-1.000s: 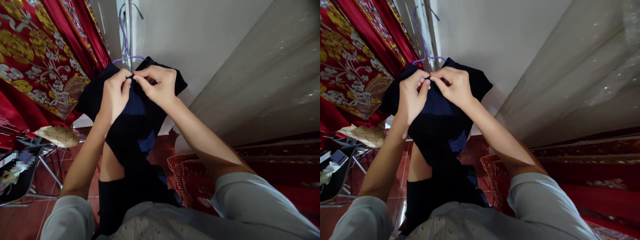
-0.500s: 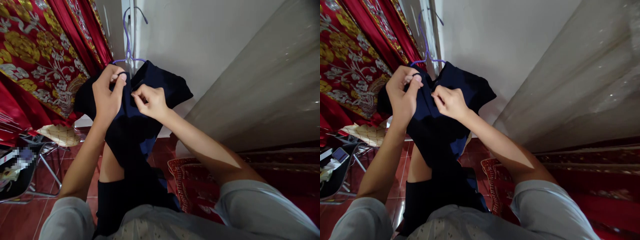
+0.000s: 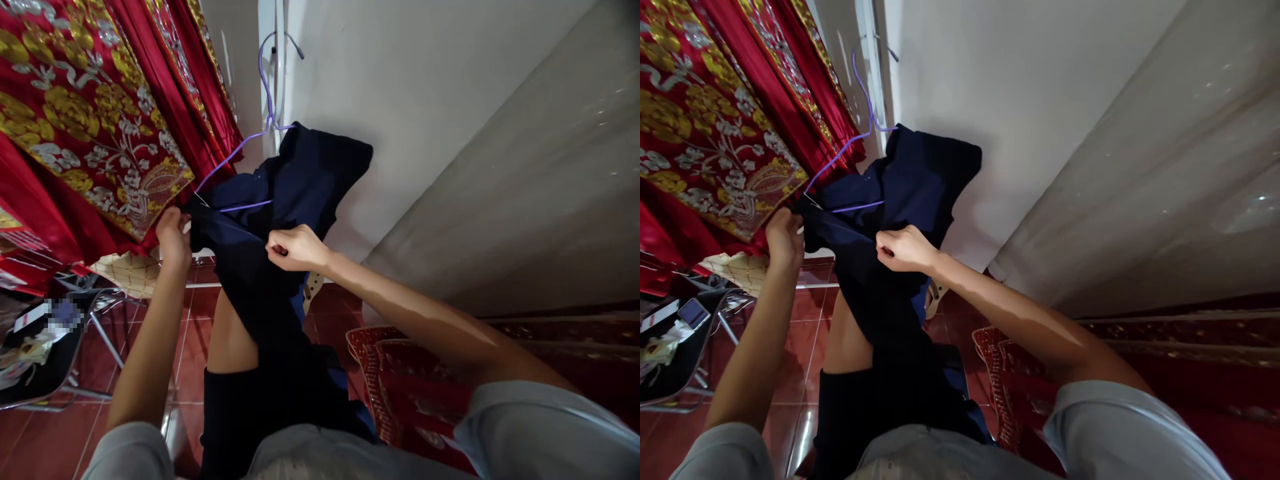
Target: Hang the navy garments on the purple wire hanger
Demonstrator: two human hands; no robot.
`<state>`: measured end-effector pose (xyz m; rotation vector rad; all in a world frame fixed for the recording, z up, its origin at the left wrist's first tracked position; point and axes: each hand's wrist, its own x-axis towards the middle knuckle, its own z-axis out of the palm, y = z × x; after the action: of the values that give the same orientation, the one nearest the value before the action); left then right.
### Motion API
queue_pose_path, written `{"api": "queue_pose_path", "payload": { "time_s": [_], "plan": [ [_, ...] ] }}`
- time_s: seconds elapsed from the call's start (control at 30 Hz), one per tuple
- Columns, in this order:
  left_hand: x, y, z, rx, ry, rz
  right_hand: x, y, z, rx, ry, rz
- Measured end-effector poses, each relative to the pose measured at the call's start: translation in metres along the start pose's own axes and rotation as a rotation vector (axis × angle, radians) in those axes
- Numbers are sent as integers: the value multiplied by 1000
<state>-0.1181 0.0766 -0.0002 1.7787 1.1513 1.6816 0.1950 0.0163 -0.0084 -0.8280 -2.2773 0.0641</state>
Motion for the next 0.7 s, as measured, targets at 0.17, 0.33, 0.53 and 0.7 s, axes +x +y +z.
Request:
{"api": "queue_pose_path", "payload": {
  "time_s": [0.17,0.33,0.53,0.7],
  "plan": [
    [-54,3,2,31,-121,-180,-6,-1,-8,6,-285,89],
    [-58,37,16,25,-207,-164,3,-10,-8,-5,-467,199],
    [-63,110,64,48,-357,76,11,-34,5,288,-205,112],
    [-66,131,92,-27,-518,252,5,-56,2,374,76,177]
  ]
}}
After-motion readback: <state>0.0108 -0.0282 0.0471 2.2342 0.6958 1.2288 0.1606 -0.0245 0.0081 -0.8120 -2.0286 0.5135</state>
